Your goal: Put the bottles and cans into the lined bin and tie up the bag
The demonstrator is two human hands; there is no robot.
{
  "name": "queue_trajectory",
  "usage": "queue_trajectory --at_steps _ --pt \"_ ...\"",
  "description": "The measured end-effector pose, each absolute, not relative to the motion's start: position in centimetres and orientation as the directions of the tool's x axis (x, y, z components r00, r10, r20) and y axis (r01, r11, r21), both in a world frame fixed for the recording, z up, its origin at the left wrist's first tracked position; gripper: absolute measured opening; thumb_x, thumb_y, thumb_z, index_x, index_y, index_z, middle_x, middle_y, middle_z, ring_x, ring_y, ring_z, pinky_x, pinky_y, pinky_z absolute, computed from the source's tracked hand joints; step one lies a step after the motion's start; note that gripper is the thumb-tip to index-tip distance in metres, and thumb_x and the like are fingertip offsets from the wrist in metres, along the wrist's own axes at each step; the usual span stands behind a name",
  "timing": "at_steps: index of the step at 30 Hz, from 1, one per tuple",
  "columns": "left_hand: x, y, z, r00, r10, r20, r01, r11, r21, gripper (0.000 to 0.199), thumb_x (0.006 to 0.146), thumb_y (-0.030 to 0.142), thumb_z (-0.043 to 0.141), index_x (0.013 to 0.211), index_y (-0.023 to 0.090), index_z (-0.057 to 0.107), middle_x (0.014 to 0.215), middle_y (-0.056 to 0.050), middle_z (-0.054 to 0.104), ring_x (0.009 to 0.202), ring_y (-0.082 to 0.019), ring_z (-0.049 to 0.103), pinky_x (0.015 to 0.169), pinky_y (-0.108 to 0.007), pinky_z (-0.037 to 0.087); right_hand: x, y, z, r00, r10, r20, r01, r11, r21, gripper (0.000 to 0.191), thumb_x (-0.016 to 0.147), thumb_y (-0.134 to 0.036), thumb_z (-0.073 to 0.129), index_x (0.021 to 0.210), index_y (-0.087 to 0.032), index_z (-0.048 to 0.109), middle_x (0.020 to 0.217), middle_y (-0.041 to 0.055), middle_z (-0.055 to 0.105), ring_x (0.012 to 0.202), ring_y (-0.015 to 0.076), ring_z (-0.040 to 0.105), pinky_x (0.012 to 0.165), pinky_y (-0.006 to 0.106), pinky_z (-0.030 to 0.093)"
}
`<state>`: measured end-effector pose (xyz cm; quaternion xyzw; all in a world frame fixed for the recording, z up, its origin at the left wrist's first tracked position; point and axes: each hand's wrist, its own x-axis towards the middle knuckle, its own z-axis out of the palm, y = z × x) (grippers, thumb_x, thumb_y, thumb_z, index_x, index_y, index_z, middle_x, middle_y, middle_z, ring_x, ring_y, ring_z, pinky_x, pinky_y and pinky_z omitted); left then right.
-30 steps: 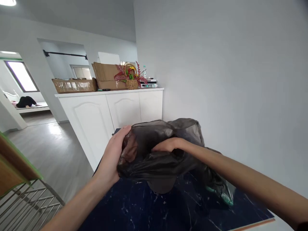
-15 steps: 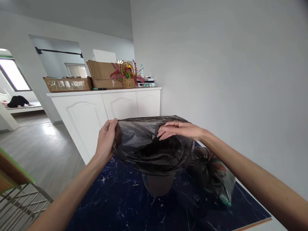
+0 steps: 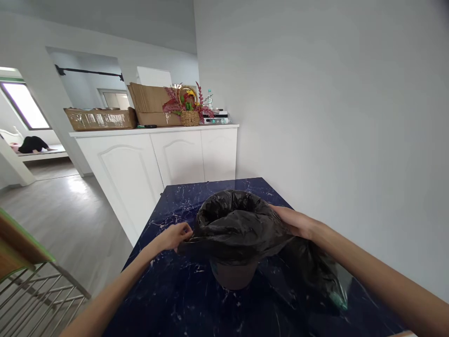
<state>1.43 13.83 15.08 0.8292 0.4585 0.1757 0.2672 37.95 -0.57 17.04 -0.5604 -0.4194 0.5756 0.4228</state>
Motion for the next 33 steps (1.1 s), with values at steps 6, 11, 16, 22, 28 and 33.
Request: queue_trajectory --at_steps 6,11,16,22,28,33 --pt "-0.9 7.7 16.5 0.393 0.76 0.517 0.545 -0.645 0.535 0.034 0.112 0.049 0.04 0.119 0.026 0.064 0.118 -0.008 0.075 0.109 -0.027 0.071 0.09 -0.038 0.058 38.2 -7.9 17.2 0.234 0.91 0.344 0.648 0.117 -0.752 0.039 0.105 -0.058 0.058 0.13 -0.03 0.069 0.126 0.0097 0.077 0.119 0.0321 0.074 0.093 0.044 0.064" --pt "-0.2 3.9 13.7 0.704 0.364 0.61 0.372 -0.92 0.121 0.048 0.099 0.053 0.071 0.135 0.024 0.057 0.124 -0.011 0.074 0.111 -0.03 0.072 0.094 -0.041 0.059 35.3 -10.2 13.2 -0.143 0.66 0.738 0.903 0.392 -0.175 0.017 0.106 -0.03 0.064 0.121 -0.025 0.059 0.111 0.0097 0.071 0.1 0.0258 0.071 0.085 0.039 0.059" --pt "0.9 4.7 10.7 0.806 0.331 0.491 0.356 -0.933 0.044 0.025 0.111 0.044 0.054 0.119 0.022 0.063 0.104 -0.009 0.077 0.09 -0.026 0.074 0.08 -0.038 0.058 33.0 -8.5 9.4 -0.28 0.636 0.719 0.919 0.395 0.009 0.004 0.108 -0.018 0.053 0.111 -0.021 0.055 0.089 0.0049 0.063 0.074 0.021 0.063 0.066 0.034 0.05" --pt "-0.6 5.5 8.1 0.888 0.335 0.315 0.329 -0.941 0.074 0.022 0.113 0.034 0.049 0.107 0.023 0.067 0.096 -0.005 0.075 0.083 -0.023 0.072 0.079 -0.036 0.054 31.7 -9.4 5.7 -0.514 0.766 0.387 0.837 0.546 0.032 0.014 0.106 -0.013 0.05 0.096 -0.023 0.052 0.086 0.002 0.063 0.068 0.0183 0.058 0.063 0.032 0.044" --pt "-3.4 5.4 5.4 0.823 0.55 0.139 0.484 -0.809 0.333 0.031 0.105 0.053 0.061 0.109 0.023 0.065 0.093 -0.004 0.073 0.079 -0.022 0.07 0.071 -0.032 0.05 31.5 -10.9 8.8 -0.466 0.771 0.434 0.848 0.53 -0.031 0.007 0.111 -0.026 0.052 0.104 -0.024 0.053 0.082 -0.0012 0.064 0.062 0.015 0.06 0.059 0.03 0.039" --pt "-5.2 6.1 3.3 0.692 0.719 0.062 0.527 -0.562 0.637 0.041 0.105 0.062 0.053 0.104 0.023 0.066 0.078 0.0 0.068 0.064 -0.016 0.061 0.06 -0.027 0.043 29.7 -9.4 11.3 -0.188 0.663 0.725 0.949 0.313 -0.041 0.03 0.113 -0.05 0.053 0.103 -0.021 0.053 0.067 -0.0045 0.057 0.051 0.0135 0.057 0.052 0.028 0.034"
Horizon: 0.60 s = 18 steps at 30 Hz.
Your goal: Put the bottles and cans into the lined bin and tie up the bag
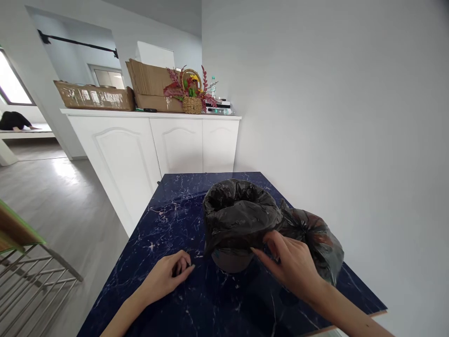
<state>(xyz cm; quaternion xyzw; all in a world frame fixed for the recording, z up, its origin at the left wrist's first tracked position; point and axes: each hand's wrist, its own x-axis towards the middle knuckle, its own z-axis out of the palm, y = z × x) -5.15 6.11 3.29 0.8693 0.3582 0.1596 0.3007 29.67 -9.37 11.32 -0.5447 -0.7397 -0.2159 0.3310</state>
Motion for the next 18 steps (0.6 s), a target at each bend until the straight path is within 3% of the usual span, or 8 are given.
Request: queue_trajectory --at_steps 3,5,8,12,15,18 --pt "-6.1 7.3 2.9 0.555 0.825 0.104 0.481 -0.42 0.77 0.046 0.103 0.067 0.053 0.098 0.023 0.067 0.07 0.002 0.064 0.064 -0.017 0.059 0.061 -0.027 0.044 28.4 -8.2 10.4 -0.13 0.626 0.769 0.968 0.247 -0.037 0.036 0.111 -0.051 0.055 0.09 -0.023 0.051 0.062 -0.0042 0.055 0.047 0.0126 0.053 0.05 0.028 0.033" --pt "-6.7 8.0 2.9 0.484 0.869 0.101 0.448 -0.346 0.825 0.049 0.101 0.07 0.054 0.098 0.023 0.067 0.069 0.002 0.063 0.063 -0.017 0.058 0.063 -0.027 0.047 27.9 -7.7 9.7 -0.141 0.627 0.766 0.966 0.258 -0.034 0.028 0.114 -0.039 0.054 0.091 -0.022 0.055 0.067 -0.0015 0.061 0.05 0.0124 0.056 0.052 0.027 0.035" --pt "-7.3 8.5 2.9 0.45 0.888 0.092 0.421 -0.301 0.856 0.051 0.1 0.071 0.054 0.101 0.023 0.068 0.07 0.002 0.064 0.061 -0.016 0.057 0.063 -0.028 0.05 27.9 -7.1 9.3 -0.181 0.63 0.756 0.95 0.31 -0.03 0.021 0.115 -0.024 0.048 0.099 -0.022 0.062 0.079 0.0023 0.069 0.057 0.0126 0.06 0.054 0.027 0.037" --pt "-7.4 8.5 2.6 0.453 0.886 0.1 0.422 -0.312 0.851 0.05 0.1 0.071 0.054 0.101 0.023 0.069 0.071 0.001 0.066 0.062 -0.017 0.058 0.061 -0.027 0.049 27.8 -7.0 9.0 -0.189 0.646 0.739 0.93 0.36 -0.077 0.025 0.114 -0.021 0.048 0.093 -0.022 0.061 0.08 0.0023 0.066 0.056 0.0118 0.056 0.055 0.028 0.036" --pt "-7.3 8.4 2.4 0.457 0.883 0.107 0.443 -0.33 0.834 0.05 0.101 0.07 0.053 0.1 0.024 0.07 0.071 0.001 0.067 0.062 -0.017 0.058 0.061 -0.027 0.048 27.5 -7.1 8.3 -0.151 0.686 0.712 0.903 0.388 -0.182 0.03 0.114 -0.022 0.047 0.086 -0.023 0.059 0.075 0.0013 0.063 0.054 0.0118 0.053 0.054 0.028 0.035" --pt "-7.3 8.3 2.4 0.463 0.879 0.112 0.453 -0.344 0.822 0.05 0.101 0.07 0.051 0.1 0.024 0.07 0.072 0.0 0.068 0.063 -0.017 0.059 0.062 -0.027 0.047 27.6 -7.3 7.7 0.015 0.778 0.628 0.845 0.325 -0.424 0.035 0.114 -0.036 0.049 0.081 -0.024 0.058 0.067 0.0 0.059 0.051 0.0135 0.052 0.052 0.029 0.035"
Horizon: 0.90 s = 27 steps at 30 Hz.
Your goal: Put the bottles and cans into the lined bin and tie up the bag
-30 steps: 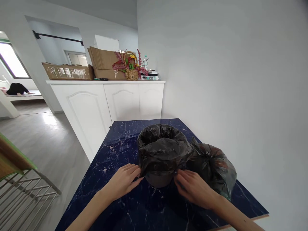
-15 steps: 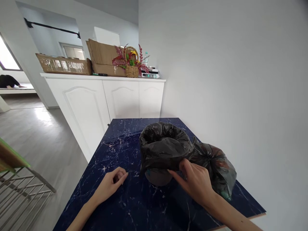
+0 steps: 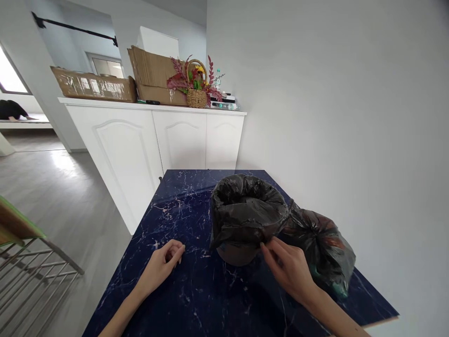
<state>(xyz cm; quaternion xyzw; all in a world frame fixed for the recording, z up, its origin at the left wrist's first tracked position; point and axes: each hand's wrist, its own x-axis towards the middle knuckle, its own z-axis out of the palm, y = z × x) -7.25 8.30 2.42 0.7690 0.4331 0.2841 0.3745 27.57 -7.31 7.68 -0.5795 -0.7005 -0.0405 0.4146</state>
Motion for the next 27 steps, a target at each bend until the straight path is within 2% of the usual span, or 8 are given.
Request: queue_trajectory --at_steps 3,7,9,14,19,22,25,27 --pt "-7.2 8.2 2.5 0.461 0.881 0.109 0.453 -0.339 0.824 0.05 0.102 0.07 0.051 0.099 0.024 0.07 0.072 0.0 0.068 0.064 -0.018 0.06 0.063 -0.028 0.047 27.9 -7.3 7.6 0.233 0.909 0.347 0.681 0.102 -0.725 0.049 0.107 -0.062 0.056 0.074 -0.026 0.056 0.056 -0.0003 0.057 0.049 0.0177 0.057 0.052 0.031 0.042" --pt "-7.1 8.2 2.7 0.451 0.887 0.094 0.435 -0.311 0.845 0.05 0.101 0.07 0.052 0.098 0.023 0.07 0.072 0.001 0.067 0.063 -0.017 0.058 0.063 -0.028 0.046 27.7 -6.8 8.5 0.136 0.985 -0.109 0.252 -0.141 -0.958 0.062 0.099 -0.08 0.052 0.076 -0.023 0.063 0.054 0.0008 0.063 0.048 0.0198 0.065 0.058 0.034 0.056" --pt "-7.1 8.2 2.7 0.448 0.89 0.081 0.427 -0.293 0.856 0.05 0.101 0.071 0.053 0.098 0.023 0.07 0.072 0.001 0.066 0.062 -0.017 0.057 0.061 -0.028 0.046 27.4 -6.6 9.1 0.087 0.98 -0.178 0.098 -0.187 -0.978 0.063 0.095 -0.082 0.057 0.083 -0.021 0.068 0.058 0.0006 0.066 0.047 0.0182 0.065 0.056 0.033 0.056" --pt "-7.1 8.3 2.4 0.448 0.891 0.074 0.421 -0.283 0.861 0.049 0.101 0.069 0.054 0.099 0.023 0.069 0.072 0.001 0.066 0.063 -0.017 0.057 0.062 -0.028 0.047 26.8 -6.6 10.1 0.075 0.987 -0.142 -0.086 -0.136 -0.987 0.051 0.095 -0.073 0.068 0.095 -0.022 0.069 0.062 -0.0047 0.062 0.044 0.0119 0.055 0.057 0.03 0.053" --pt "-7.1 8.3 2.4 0.443 0.893 0.073 0.427 -0.283 0.859 0.051 0.1 0.072 0.053 0.099 0.023 0.069 0.072 0.0 0.066 0.062 -0.017 0.057 0.062 -0.028 0.047 26.4 -6.8 9.4 0.07 0.987 -0.144 -0.1 -0.137 -0.986 0.05 0.095 -0.071 0.068 0.085 -0.023 0.066 0.062 -0.0063 0.054 0.044 0.0097 0.045 0.064 0.032 0.053" --pt "-7.1 8.1 2.4 0.436 0.897 0.077 0.429 -0.282 0.858 0.051 0.101 0.071 0.052 0.099 0.023 0.07 0.072 0.0 0.067 0.064 -0.018 0.058 0.063 -0.028 0.048 26.5 -6.6 7.7 0.037 0.977 -0.212 -0.05 -0.21 -0.976 0.056 0.092 -0.077 0.068 0.08 -0.022 0.065 0.061 -0.0059 0.053 0.046 0.0105 0.047 0.066 0.033 0.054" --pt "-7.1 8.1 2.5 0.429 0.9 0.08 0.438 -0.285 0.852 0.051 0.1 0.071 0.053 0.098 0.023 0.07 0.073 0.0 0.068 0.065 -0.018 0.059 0.064 -0.028 0.047 27.1 -6.3 6.0 -0.024 0.965 -0.26 0.057 -0.259 -0.964 0.06 0.093 -0.081 0.062 0.09 -0.021 0.069 0.061 -0.0048 0.056 0.049 0.0125 0.053 0.062 0.031 0.053" --pt "-7.1 8.1 2.6 0.432 0.899 0.074 0.443 -0.284 0.851 0.051 0.1 0.072 0.052 0.099 0.024 0.07 0.073 0.0 0.068 0.065 -0.018 0.059 0.063 -0.028 0.047 27.4 -6.5 5.8 -0.082 0.959 -0.271 0.223 -0.247 -0.943 0.06 0.099 -0.078 0.054 0.093 -0.021 0.071 0.061 -0.0025 0.06 0.05 0.0146 0.057 0.059 0.032 0.053"
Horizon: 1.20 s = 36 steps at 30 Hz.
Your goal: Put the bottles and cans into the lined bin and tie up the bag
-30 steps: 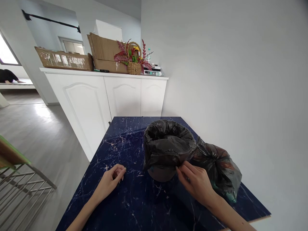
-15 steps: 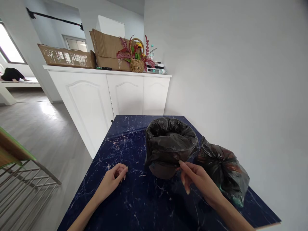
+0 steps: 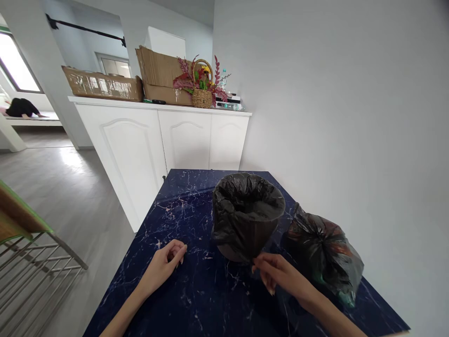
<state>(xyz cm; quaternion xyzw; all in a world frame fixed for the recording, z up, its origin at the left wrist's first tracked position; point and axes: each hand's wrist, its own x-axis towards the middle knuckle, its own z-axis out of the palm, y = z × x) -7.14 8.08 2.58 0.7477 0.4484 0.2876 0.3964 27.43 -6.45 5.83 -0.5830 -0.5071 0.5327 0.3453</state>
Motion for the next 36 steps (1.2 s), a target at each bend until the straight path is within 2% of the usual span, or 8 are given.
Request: queue_trajectory --at_steps 2,6,8,10,13,17,24,36 --pt "-7.2 8.0 2.6 0.439 0.895 0.072 0.442 -0.285 0.85 0.052 0.1 0.072 0.052 0.099 0.024 0.07 0.072 0.0 0.068 0.063 -0.018 0.059 0.062 -0.028 0.047 27.5 -7.2 6.9 -0.066 0.982 -0.174 0.492 -0.12 -0.862 0.053 0.102 -0.071 0.053 0.089 -0.022 0.069 0.062 0.0008 0.064 0.05 0.0183 0.061 0.055 0.033 0.051" --pt "-7.1 7.8 2.8 0.434 0.897 0.085 0.446 -0.296 0.845 0.052 0.1 0.073 0.051 0.096 0.024 0.07 0.071 0.0 0.068 0.063 -0.018 0.059 0.064 -0.029 0.047 27.1 -9.3 12.6 -0.066 0.926 0.372 0.834 0.256 -0.489 0.026 0.107 -0.046 0.059 0.089 -0.028 0.06 0.072 0.0019 0.069 0.054 0.0198 0.065 0.048 0.032 0.046" --pt "-7.0 7.7 2.9 0.428 0.899 0.092 0.444 -0.298 0.845 0.052 0.1 0.072 0.052 0.095 0.024 0.07 0.071 0.0 0.068 0.064 -0.018 0.06 0.065 -0.028 0.047 27.1 -9.6 15.9 -0.108 0.764 0.636 0.879 0.372 -0.299 0.009 0.105 -0.038 0.065 0.105 -0.029 0.063 0.093 0.0067 0.075 0.077 0.0243 0.074 0.065 0.036 0.059" --pt "-7.0 7.7 2.9 0.427 0.899 0.098 0.439 -0.3 0.847 0.051 0.1 0.071 0.052 0.095 0.024 0.07 0.071 0.001 0.068 0.065 -0.018 0.06 0.066 -0.028 0.048 27.5 -8.8 18.1 -0.172 0.679 0.714 0.911 0.385 -0.147 0.032 0.104 -0.04 0.068 0.133 -0.029 0.061 0.123 0.013 0.075 0.112 0.0328 0.074 0.093 0.05 0.062" --pt "-7.1 7.6 2.8 0.435 0.895 0.102 0.434 -0.308 0.847 0.051 0.101 0.071 0.052 0.095 0.024 0.069 0.071 0.001 0.068 0.065 -0.018 0.061 0.067 -0.028 0.048 28.6 -6.2 19.3 -0.307 0.742 0.595 0.893 0.441 -0.088 0.05 0.106 -0.044 0.065 0.152 -0.029 0.051 0.14 0.0126 0.071 0.133 0.0349 0.066 0.108 0.057 0.057" --pt "-7.3 7.5 2.6 0.445 0.889 0.106 0.431 -0.316 0.845 0.05 0.101 0.07 0.051 0.097 0.023 0.069 0.072 0.0 0.069 0.066 -0.018 0.06 0.065 -0.028 0.046 30.2 -2.5 19.2 -0.446 0.796 0.41 0.857 0.512 -0.062 0.033 0.113 -0.046 0.052 0.138 -0.028 0.064 0.123 0.0083 0.08 0.108 0.0304 0.077 0.088 0.045 0.061" --pt "-7.4 7.5 2.1 0.446 0.889 0.104 0.435 -0.317 0.843 0.048 0.102 0.068 0.052 0.098 0.023 0.069 0.073 0.0 0.069 0.066 -0.018 0.06 0.064 -0.028 0.045 33.5 1.8 20.4 -0.392 0.896 0.207 0.919 0.393 0.037 0.036 0.115 -0.052 0.042 0.11 -0.03 0.07 0.084 0.0001 0.079 0.073 0.022 0.073 0.062 0.031 0.041" --pt "-7.6 7.5 1.9 0.455 0.885 0.099 0.436 -0.318 0.842 0.049 0.102 0.068 0.05 0.099 0.023 0.068 0.073 0.001 0.068 0.066 -0.018 0.059 0.066 -0.028 0.044 45.3 8.1 19.3 -0.033 0.981 0.189 0.993 0.011 0.118 0.055 0.103 -0.065 0.05 0.135 -0.027 0.073 0.124 0.011 0.081 0.107 0.0366 0.075 0.073 0.038 0.055"
